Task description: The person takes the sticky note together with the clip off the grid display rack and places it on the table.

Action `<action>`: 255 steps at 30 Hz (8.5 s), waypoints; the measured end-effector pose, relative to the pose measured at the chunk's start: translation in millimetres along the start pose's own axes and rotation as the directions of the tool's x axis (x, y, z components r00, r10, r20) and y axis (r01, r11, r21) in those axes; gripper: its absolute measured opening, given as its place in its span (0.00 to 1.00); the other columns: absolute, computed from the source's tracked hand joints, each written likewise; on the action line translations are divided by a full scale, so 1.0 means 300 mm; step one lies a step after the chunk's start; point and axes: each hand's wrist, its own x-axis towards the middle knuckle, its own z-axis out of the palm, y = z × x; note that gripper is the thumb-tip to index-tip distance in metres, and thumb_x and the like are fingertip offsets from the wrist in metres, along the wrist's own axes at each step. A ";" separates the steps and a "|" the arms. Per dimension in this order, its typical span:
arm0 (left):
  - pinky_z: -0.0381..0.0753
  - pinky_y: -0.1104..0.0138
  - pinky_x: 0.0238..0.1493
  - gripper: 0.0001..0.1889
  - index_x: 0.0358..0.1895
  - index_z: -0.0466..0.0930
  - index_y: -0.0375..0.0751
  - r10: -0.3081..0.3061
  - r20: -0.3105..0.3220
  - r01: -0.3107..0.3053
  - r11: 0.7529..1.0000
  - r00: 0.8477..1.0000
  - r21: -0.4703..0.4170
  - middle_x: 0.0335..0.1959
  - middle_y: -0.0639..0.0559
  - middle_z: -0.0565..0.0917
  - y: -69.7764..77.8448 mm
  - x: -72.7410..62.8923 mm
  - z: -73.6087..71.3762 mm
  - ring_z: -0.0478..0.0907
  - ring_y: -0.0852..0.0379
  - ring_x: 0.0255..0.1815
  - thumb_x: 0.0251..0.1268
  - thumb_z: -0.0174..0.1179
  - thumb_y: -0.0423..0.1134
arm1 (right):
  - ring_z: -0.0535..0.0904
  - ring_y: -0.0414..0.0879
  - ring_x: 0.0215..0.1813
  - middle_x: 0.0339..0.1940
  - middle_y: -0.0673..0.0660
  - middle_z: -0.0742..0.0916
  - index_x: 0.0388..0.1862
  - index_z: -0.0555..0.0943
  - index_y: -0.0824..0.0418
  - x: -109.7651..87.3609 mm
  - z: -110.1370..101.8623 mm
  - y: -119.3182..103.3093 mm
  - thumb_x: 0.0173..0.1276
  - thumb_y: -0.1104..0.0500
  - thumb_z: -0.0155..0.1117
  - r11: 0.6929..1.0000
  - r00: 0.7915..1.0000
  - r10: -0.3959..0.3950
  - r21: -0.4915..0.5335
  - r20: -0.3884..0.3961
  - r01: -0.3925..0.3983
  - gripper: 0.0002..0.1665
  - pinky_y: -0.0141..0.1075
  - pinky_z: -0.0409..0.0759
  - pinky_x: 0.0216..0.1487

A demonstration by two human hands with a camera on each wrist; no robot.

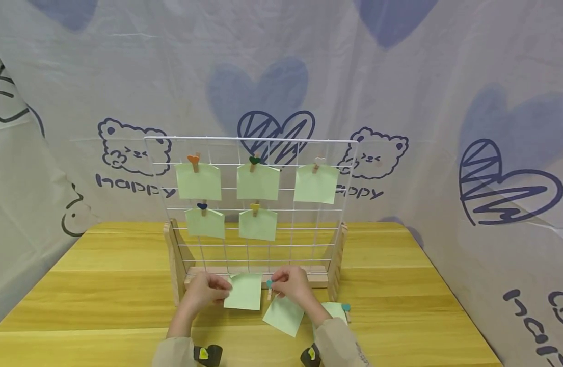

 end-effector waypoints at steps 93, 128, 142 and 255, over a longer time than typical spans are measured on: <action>0.75 0.64 0.27 0.06 0.34 0.78 0.32 0.074 -0.012 -0.074 0.997 0.997 -0.006 0.23 0.47 0.77 0.054 0.012 -0.007 0.76 0.49 0.27 0.59 0.56 0.33 | 0.77 0.46 0.20 0.21 0.56 0.81 0.29 0.79 0.68 0.021 0.014 -0.100 0.58 0.66 0.61 0.993 0.999 -0.038 -0.111 -0.020 0.036 0.04 0.39 0.79 0.23; 0.73 0.65 0.27 0.06 0.33 0.79 0.35 0.253 -0.176 -0.253 0.967 0.951 0.022 0.23 0.51 0.79 0.248 0.076 0.007 0.75 0.56 0.25 0.59 0.56 0.34 | 0.78 0.54 0.24 0.23 0.58 0.83 0.30 0.80 0.69 0.085 -0.032 -0.312 0.57 0.66 0.63 0.951 0.953 -0.277 -0.174 -0.121 0.254 0.05 0.37 0.78 0.24; 0.76 0.66 0.31 0.06 0.34 0.79 0.34 0.334 -0.202 -0.329 0.943 0.921 0.061 0.26 0.50 0.80 0.300 0.100 0.007 0.75 0.56 0.28 0.59 0.56 0.33 | 0.75 0.42 0.21 0.21 0.55 0.83 0.28 0.81 0.67 0.111 -0.041 -0.400 0.56 0.67 0.64 0.854 0.870 -0.471 -0.320 -0.144 0.409 0.02 0.29 0.74 0.21; 0.78 0.65 0.27 0.11 0.36 0.79 0.27 0.417 -0.414 -0.422 0.903 0.809 0.084 0.32 0.39 0.82 0.342 0.130 0.023 0.77 0.50 0.27 0.47 0.56 0.18 | 0.78 0.51 0.34 0.27 0.60 0.82 0.26 0.80 0.71 0.188 -0.050 -0.474 0.48 0.81 0.60 0.524 0.650 -0.757 -0.656 -0.066 0.543 0.09 0.32 0.77 0.37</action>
